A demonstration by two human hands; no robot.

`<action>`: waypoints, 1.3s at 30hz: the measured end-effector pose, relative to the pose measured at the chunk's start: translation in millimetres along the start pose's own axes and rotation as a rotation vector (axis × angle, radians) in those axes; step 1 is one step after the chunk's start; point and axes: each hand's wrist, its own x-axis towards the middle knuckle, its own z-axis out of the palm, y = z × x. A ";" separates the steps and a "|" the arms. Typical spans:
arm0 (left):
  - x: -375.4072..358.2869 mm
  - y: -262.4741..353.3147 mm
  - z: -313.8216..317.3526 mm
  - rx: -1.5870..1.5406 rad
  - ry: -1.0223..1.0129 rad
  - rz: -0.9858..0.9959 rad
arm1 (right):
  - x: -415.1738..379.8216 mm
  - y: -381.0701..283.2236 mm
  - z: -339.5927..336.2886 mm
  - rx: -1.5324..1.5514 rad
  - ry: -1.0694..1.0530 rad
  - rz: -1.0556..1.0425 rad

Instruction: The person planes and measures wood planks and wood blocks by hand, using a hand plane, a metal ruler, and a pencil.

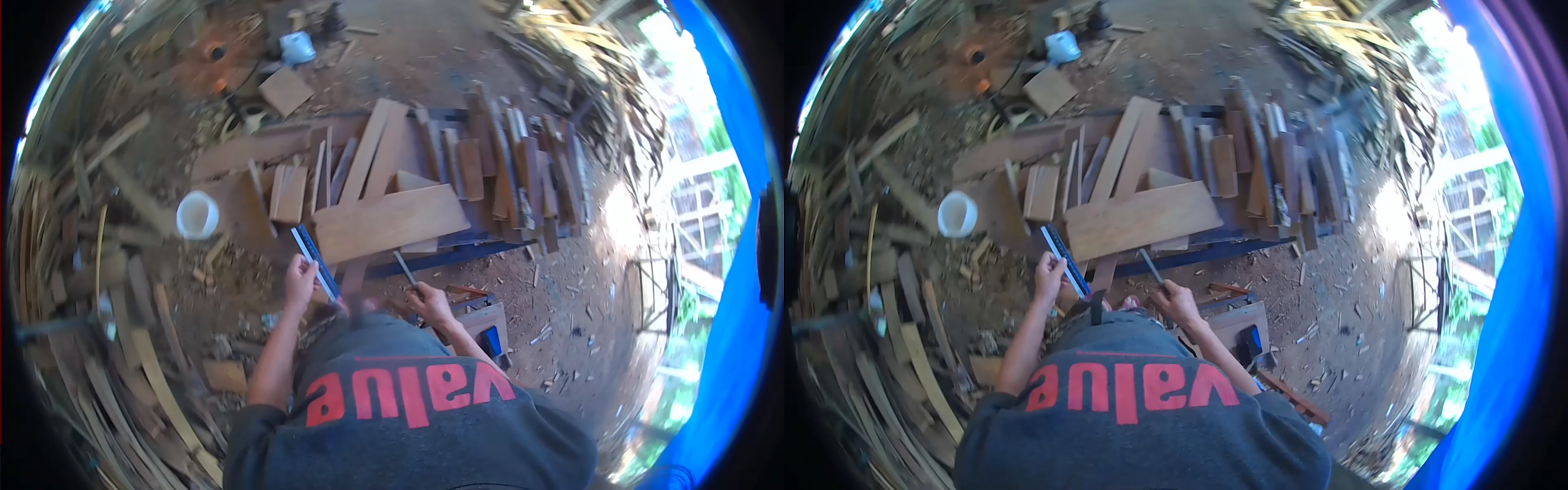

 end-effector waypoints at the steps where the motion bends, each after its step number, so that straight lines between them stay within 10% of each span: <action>1: 4.5 10.6 13.3 0.009 -0.064 0.042 | 3.6 -22.1 1.7 0.048 0.035 -0.029; 17: 25.9 19.9 126.6 -0.242 -0.507 -0.166 | 62.7 -32.2 -46.5 0.065 0.241 0.093; 27: 55.3 6.2 133.4 0.064 -0.209 -0.431 | 162.3 80.4 -334.4 -0.320 0.908 0.054; 33: 61.6 35.5 146.2 0.070 0.091 -0.677 | 195.1 111.9 -409.3 -0.395 0.736 0.171; 39: 81.1 34.8 121.9 0.089 -0.043 -0.817 | 208.3 142.8 -418.8 -0.266 0.639 0.219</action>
